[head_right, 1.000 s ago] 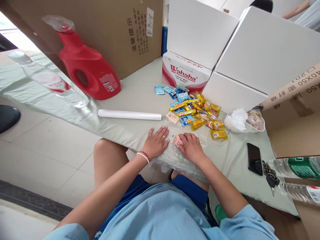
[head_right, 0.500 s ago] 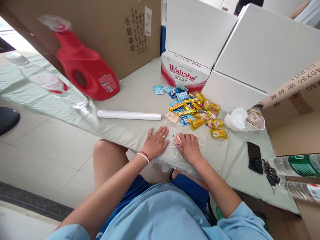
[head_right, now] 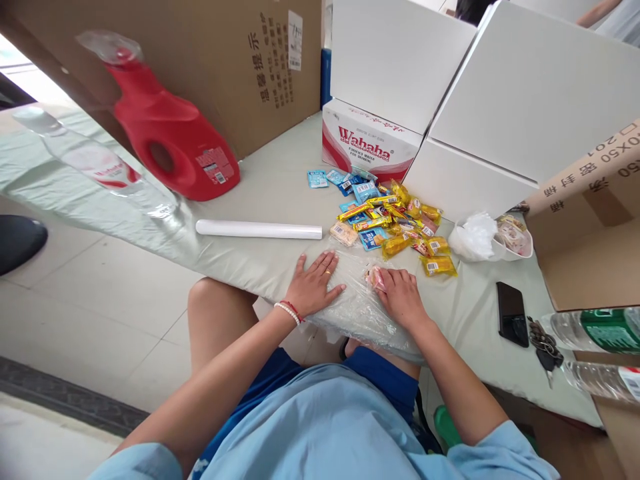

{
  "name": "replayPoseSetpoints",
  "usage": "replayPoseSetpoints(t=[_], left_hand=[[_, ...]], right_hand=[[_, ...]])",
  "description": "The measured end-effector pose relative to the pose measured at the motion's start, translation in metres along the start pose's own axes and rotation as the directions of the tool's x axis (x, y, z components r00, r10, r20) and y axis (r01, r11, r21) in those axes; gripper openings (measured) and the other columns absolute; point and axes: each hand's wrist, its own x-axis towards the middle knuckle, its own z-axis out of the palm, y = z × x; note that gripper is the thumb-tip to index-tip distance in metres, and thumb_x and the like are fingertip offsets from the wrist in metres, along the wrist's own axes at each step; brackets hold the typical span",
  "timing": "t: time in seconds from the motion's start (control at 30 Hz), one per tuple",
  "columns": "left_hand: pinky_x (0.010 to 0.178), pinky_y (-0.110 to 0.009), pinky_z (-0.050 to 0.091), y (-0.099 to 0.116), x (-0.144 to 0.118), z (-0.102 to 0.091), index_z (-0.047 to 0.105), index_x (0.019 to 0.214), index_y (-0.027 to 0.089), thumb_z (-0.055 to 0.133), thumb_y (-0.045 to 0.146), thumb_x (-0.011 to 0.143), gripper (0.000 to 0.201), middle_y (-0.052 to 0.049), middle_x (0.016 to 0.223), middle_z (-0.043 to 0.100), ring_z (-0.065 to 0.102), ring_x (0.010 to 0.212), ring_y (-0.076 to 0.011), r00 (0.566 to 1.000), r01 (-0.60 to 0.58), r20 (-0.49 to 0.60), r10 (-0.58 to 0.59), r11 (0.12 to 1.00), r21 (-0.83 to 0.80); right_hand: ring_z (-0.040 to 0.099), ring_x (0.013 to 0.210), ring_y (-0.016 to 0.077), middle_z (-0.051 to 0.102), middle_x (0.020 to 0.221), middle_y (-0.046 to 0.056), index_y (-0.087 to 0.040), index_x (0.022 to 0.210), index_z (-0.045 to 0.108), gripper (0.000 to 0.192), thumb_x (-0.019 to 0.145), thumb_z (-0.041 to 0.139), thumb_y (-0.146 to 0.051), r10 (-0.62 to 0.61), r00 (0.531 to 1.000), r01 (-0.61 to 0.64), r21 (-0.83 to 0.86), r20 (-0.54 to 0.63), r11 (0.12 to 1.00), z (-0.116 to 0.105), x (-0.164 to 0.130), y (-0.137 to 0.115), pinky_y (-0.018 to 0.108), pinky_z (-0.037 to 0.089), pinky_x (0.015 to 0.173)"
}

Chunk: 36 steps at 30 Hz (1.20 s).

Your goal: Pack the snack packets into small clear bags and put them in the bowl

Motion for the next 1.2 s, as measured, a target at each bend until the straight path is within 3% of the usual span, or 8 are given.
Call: replayPoseSetpoints(t=[0.13, 0.2, 0.4, 0.5, 0.67, 0.87, 1.07, 1.2], left_hand=[[0.129, -0.064, 0.008, 0.001, 0.000, -0.002, 0.038, 0.162, 0.023, 0.037, 0.062, 0.102, 0.072, -0.011, 0.171, 0.031, 0.030, 0.158, -0.0314, 1.000, 0.001, 0.005, -0.001, 1.000, 0.015], [0.128, -0.064, 0.009, 0.001, 0.000, -0.002, 0.038, 0.162, 0.022, 0.037, 0.061, 0.103, 0.071, -0.011, 0.170, 0.032, 0.031, 0.158, -0.0317, 1.000, -0.003, 0.005, 0.003, 1.000, 0.015], [0.128, -0.064, 0.012, 0.000, 0.000, -0.002, 0.037, 0.162, 0.019, 0.025, 0.046, 0.108, 0.061, -0.012, 0.169, 0.035, 0.034, 0.157, -0.0271, 1.000, -0.007, -0.014, 0.007, 1.000, 0.009], [0.128, -0.064, 0.014, 0.000, 0.000, -0.003, 0.038, 0.162, 0.018, 0.026, 0.039, 0.108, 0.059, -0.011, 0.168, 0.036, 0.034, 0.157, -0.0261, 1.000, -0.012, -0.011, 0.012, 1.000, 0.015], [0.128, -0.064, 0.013, 0.001, 0.000, -0.003, 0.039, 0.161, 0.018, 0.030, 0.033, 0.105, 0.059, -0.011, 0.169, 0.035, 0.034, 0.157, -0.0259, 1.000, -0.002, -0.003, 0.003, 1.000, 0.024], [0.128, -0.064, 0.014, 0.000, 0.000, -0.002, 0.038, 0.161, 0.016, 0.030, 0.032, 0.105, 0.059, -0.011, 0.169, 0.034, 0.033, 0.157, -0.0262, 1.000, -0.016, -0.009, 0.016, 0.999, 0.028], [0.128, -0.062, 0.016, -0.001, -0.001, -0.002, 0.039, 0.161, 0.020, 0.031, 0.034, 0.105, 0.058, -0.010, 0.169, 0.035, 0.034, 0.157, -0.0274, 1.000, -0.014, -0.005, 0.014, 0.999, 0.045], [0.128, -0.064, 0.014, 0.000, 0.000, -0.003, 0.037, 0.162, 0.018, 0.031, 0.034, 0.106, 0.059, -0.011, 0.169, 0.034, 0.034, 0.157, -0.0269, 1.000, -0.013, 0.007, 0.013, 0.999, 0.035]], right_hand=[[0.052, 0.116, 0.0336, 0.063, 0.137, 0.019, -0.011, 0.149, 0.051, 0.050, 0.105, 0.047, -0.035, 0.049, 0.989, -0.040, 0.065, -0.136, 0.997, -0.013, 0.004, 0.005, 0.046, 0.039, 0.098], [0.052, 0.117, 0.0327, 0.062, 0.138, 0.018, -0.012, 0.150, 0.050, 0.052, 0.105, 0.048, -0.037, 0.023, 0.990, -0.006, 0.118, -0.141, 0.993, -0.021, 0.009, -0.003, 0.045, 0.039, 0.099], [0.053, 0.121, 0.0321, 0.063, 0.136, 0.016, -0.018, 0.147, 0.055, 0.049, 0.103, 0.056, -0.039, -0.098, 0.988, 0.078, 0.158, 0.123, 0.984, -0.021, 0.027, -0.041, 0.045, 0.041, 0.097], [0.053, 0.122, 0.0313, 0.061, 0.138, 0.017, -0.017, 0.145, 0.055, 0.048, 0.104, 0.054, -0.041, -0.011, 0.991, -0.014, 0.187, 0.133, 0.982, -0.013, 0.031, -0.044, 0.043, 0.042, 0.097], [0.051, 0.122, 0.0332, 0.059, 0.138, 0.020, -0.014, 0.150, 0.050, 0.055, 0.106, 0.046, -0.049, 0.158, 0.987, -0.160, 0.155, 0.027, 0.975, -0.013, 0.034, -0.055, 0.044, 0.042, 0.098], [0.050, 0.120, 0.0342, 0.059, 0.138, 0.021, -0.013, 0.153, 0.046, 0.059, 0.102, 0.057, -0.040, 0.040, 0.995, -0.044, 0.035, 0.096, 0.998, 0.000, 0.033, -0.077, 0.047, 0.040, 0.098], [0.050, 0.124, 0.0321, 0.060, 0.139, 0.019, -0.015, 0.152, 0.050, 0.053, 0.103, 0.055, -0.034, -0.241, 0.967, 0.235, 0.082, 0.079, 0.969, -0.004, 0.026, -0.038, 0.047, 0.037, 0.106], [0.049, 0.130, 0.0323, 0.058, 0.144, 0.020, -0.014, 0.156, 0.045, 0.062, 0.105, 0.050, -0.048, -0.230, 0.971, 0.219, 0.149, 0.063, 0.964, -0.006, 0.023, -0.032, 0.050, 0.035, 0.113]])
